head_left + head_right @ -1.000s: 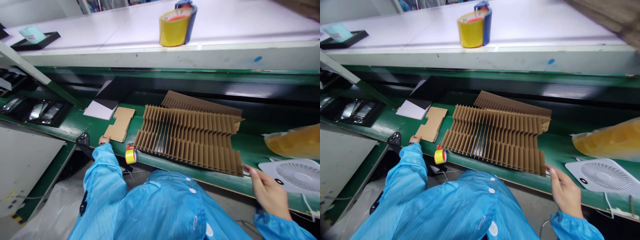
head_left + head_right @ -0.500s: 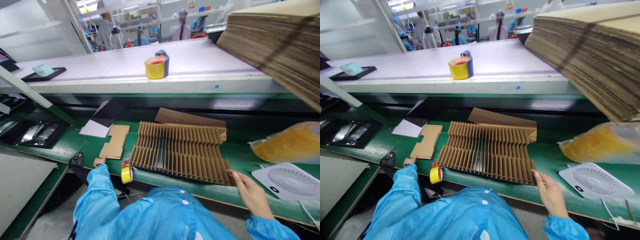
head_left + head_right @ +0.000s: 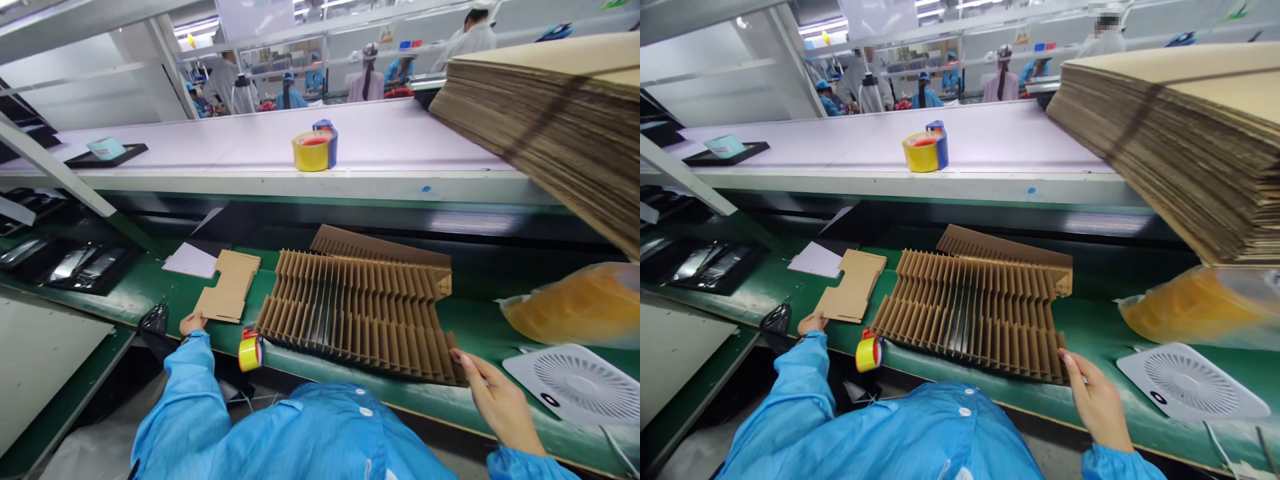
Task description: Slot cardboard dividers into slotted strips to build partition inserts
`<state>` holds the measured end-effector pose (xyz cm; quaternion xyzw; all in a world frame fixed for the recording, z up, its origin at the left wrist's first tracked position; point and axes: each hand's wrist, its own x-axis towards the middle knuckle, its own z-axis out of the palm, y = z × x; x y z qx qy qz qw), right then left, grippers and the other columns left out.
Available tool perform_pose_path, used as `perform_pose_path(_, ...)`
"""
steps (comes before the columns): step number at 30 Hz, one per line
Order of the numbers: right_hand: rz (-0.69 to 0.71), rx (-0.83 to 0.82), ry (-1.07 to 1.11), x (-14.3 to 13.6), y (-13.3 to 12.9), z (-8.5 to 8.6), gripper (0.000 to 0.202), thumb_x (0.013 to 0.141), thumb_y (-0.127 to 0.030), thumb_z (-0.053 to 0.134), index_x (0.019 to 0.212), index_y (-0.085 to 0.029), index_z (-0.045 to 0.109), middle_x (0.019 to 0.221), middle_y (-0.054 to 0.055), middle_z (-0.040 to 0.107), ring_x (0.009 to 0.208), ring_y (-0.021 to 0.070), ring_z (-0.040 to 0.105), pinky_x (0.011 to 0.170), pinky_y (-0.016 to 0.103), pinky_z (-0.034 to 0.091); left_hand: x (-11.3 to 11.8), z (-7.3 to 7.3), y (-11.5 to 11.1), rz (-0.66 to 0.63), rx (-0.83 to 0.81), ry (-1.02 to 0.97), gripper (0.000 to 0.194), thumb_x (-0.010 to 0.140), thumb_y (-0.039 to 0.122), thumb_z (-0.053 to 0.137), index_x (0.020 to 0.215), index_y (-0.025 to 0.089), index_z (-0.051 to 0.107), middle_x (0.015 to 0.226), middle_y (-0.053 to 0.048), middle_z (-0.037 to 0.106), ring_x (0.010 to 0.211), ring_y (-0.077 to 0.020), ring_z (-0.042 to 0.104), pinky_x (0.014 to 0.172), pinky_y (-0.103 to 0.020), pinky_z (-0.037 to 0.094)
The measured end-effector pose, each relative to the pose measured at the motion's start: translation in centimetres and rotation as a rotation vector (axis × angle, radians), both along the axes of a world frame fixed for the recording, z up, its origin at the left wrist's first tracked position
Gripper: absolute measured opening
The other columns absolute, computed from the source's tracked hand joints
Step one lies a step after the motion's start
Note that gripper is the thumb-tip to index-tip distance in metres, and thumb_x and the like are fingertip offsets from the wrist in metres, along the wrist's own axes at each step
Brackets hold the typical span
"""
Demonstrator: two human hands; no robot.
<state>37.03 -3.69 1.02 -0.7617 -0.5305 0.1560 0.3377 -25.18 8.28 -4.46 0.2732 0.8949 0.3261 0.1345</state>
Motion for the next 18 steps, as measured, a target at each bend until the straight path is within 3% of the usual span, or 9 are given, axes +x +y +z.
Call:
perform_pose_path(4, 0.017, 0.016, 0.008, -0.3, 0.0, 0.5, 0.066, 0.073, -0.077, 0.041, 0.084, -0.021, 0.074, 0.095, 0.011, 0.075, 0.096, 0.0328, 0.068, 0.090, 0.050, 0.054, 1.3, 3.4, 0.6, 0.107, 0.200, -0.101, 0.014, 0.091, 0.019, 0.053, 0.100, 0.008, 0.055, 0.079, -0.004, 0.062, 0.070, -0.0141, 0.065, 0.062, -0.027, 0.058)
perform_pose_path(8, 0.110, 0.133, -0.001, -3.0, 0.1, 2.3, 0.052, 0.080, -0.066, 0.047, 0.086, -0.022, 0.073, 0.094, 0.010, 0.075, 0.091, 0.0292, 0.070, 0.085, 0.046, 0.056, 5.1, 7.7, -0.6, 0.052, 0.453, -0.014, 0.021, 0.086, 0.024, 0.055, 0.102, 0.013, 0.047, 0.086, -0.004, 0.065, 0.080, -0.0157, 0.068, 0.070, -0.028, 0.060)
perform_pose_path(11, 0.293, 0.258, 0.036, -7.0, 0.6, 4.5, 0.030, 0.085, -0.047, 0.054, 0.088, -0.023, 0.073, 0.093, 0.007, 0.075, 0.086, 0.0237, 0.070, 0.080, 0.037, 0.058, 11.1, 10.7, -2.1, -0.119, 0.759, 0.275, 0.021, 0.082, 0.029, 0.059, 0.093, 0.016, 0.048, 0.090, -0.007, 0.067, 0.077, -0.0153, 0.068, 0.070, -0.028, 0.058)
perform_pose_path(14, 0.558, 0.380, 0.046, -11.7, 1.5, 6.8, 0.021, 0.088, -0.031, 0.055, 0.102, -0.024, 0.070, 0.100, 0.006, 0.074, 0.092, 0.0200, 0.069, 0.085, 0.034, 0.057, 18.0, 12.9, -3.2, -0.361, 0.897, 0.475, 0.016, 0.083, 0.027, 0.059, 0.088, 0.018, 0.047, 0.098, -0.009, 0.066, 0.067, -0.0112, 0.064, 0.056, -0.021, 0.053)
perform_pose_path(16, 0.690, 0.435, 0.014, -14.6, 2.2, 8.0, 0.033, 0.090, -0.032, 0.053, 0.121, -0.024, 0.062, 0.114, 0.008, 0.069, 0.107, 0.0211, 0.065, 0.093, 0.037, 0.054, 22.2, 14.0, -3.7, -0.498, 0.975, 0.560, 0.013, 0.082, 0.020, 0.060, 0.087, 0.018, 0.048, 0.096, -0.008, 0.066, 0.066, -0.0106, 0.063, 0.049, -0.018, 0.049)
perform_pose_path(18, 0.729, 0.428, -0.060, -16.6, 2.6, 8.6, 0.057, 0.088, -0.042, 0.054, 0.140, -0.020, 0.045, 0.134, 0.013, 0.057, 0.123, 0.0255, 0.054, 0.101, 0.043, 0.049, 25.7, 14.8, -4.1, -0.617, 1.069, 0.621, 0.015, 0.080, 0.014, 0.062, 0.086, 0.018, 0.049, 0.090, -0.006, 0.065, 0.071, -0.0122, 0.064, 0.053, -0.019, 0.049)
